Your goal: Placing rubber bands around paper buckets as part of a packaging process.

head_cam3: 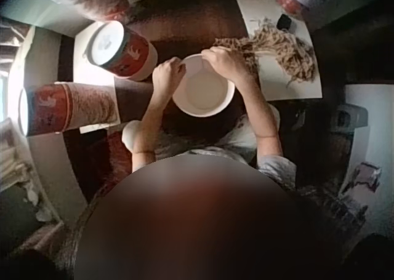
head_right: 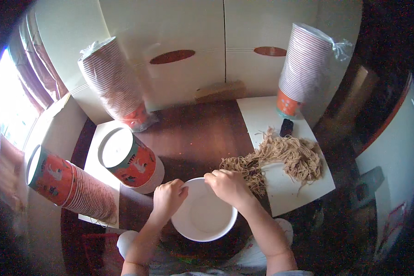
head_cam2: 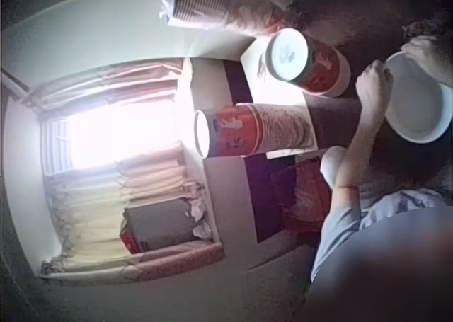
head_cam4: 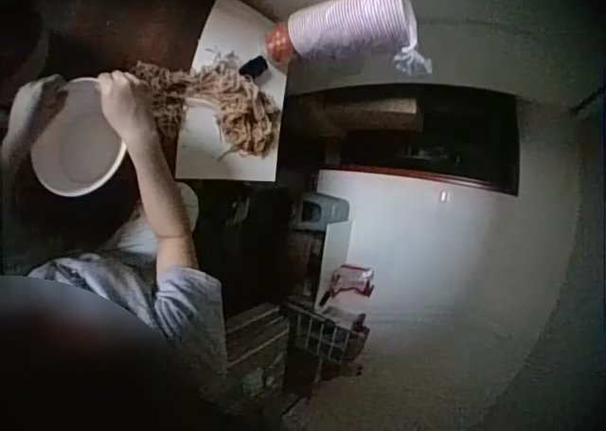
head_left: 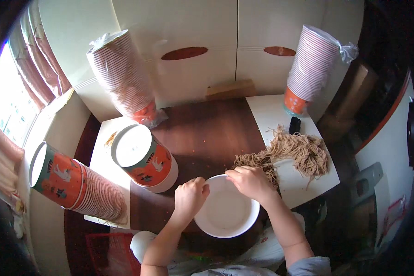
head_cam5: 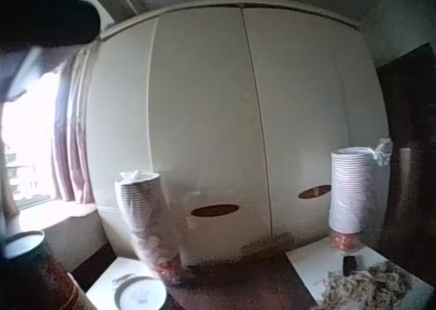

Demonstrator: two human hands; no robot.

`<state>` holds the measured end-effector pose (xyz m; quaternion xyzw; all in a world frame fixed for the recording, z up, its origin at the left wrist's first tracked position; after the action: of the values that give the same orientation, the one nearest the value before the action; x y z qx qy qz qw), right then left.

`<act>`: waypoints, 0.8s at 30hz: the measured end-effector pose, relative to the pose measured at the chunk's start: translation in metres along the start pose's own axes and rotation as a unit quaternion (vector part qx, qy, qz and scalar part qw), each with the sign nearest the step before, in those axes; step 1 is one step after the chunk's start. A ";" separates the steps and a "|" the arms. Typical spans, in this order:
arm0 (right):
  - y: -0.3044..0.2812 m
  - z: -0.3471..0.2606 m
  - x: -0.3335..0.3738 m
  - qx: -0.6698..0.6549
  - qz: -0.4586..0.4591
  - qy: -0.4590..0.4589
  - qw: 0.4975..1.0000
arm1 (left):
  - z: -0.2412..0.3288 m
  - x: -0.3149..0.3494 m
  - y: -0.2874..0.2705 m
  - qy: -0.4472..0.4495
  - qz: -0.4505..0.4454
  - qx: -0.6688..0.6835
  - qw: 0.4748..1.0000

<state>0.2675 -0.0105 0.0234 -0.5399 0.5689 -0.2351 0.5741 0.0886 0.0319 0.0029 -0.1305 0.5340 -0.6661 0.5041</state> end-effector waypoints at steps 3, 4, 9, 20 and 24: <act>-0.002 -0.003 -0.002 0.003 0.021 -0.004 1.000 | -0.006 -0.001 -0.007 -0.015 -0.060 0.068 0.996; -0.002 -0.004 -0.001 0.003 0.024 0.001 1.000 | -0.007 -0.002 -0.011 -0.024 -0.082 0.106 0.991; -0.001 -0.002 -0.003 -0.016 0.049 0.011 0.999 | -0.009 -0.003 -0.021 -0.088 -0.136 0.181 0.970; -0.019 0.001 -0.008 -0.334 0.181 0.171 0.909 | -0.021 -0.001 -0.026 -0.127 -0.151 0.203 0.959; -0.024 0.008 -0.010 -0.378 0.245 0.190 0.872 | -0.048 0.004 -0.021 -0.178 -0.188 0.360 0.896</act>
<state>0.2809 -0.0061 0.0465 -0.5040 0.8264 0.0482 0.2464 0.0413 0.0544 0.0001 -0.1542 0.1243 -0.8610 0.4684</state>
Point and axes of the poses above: each hand's wrist, its own x-axis away from the middle knuckle, its own y-axis out of the palm, z = x × y, the point moved 1 cm from there along -x, towards the middle knuckle, and after that the axes turned 1 degree about -z, right-handed, at the moved point
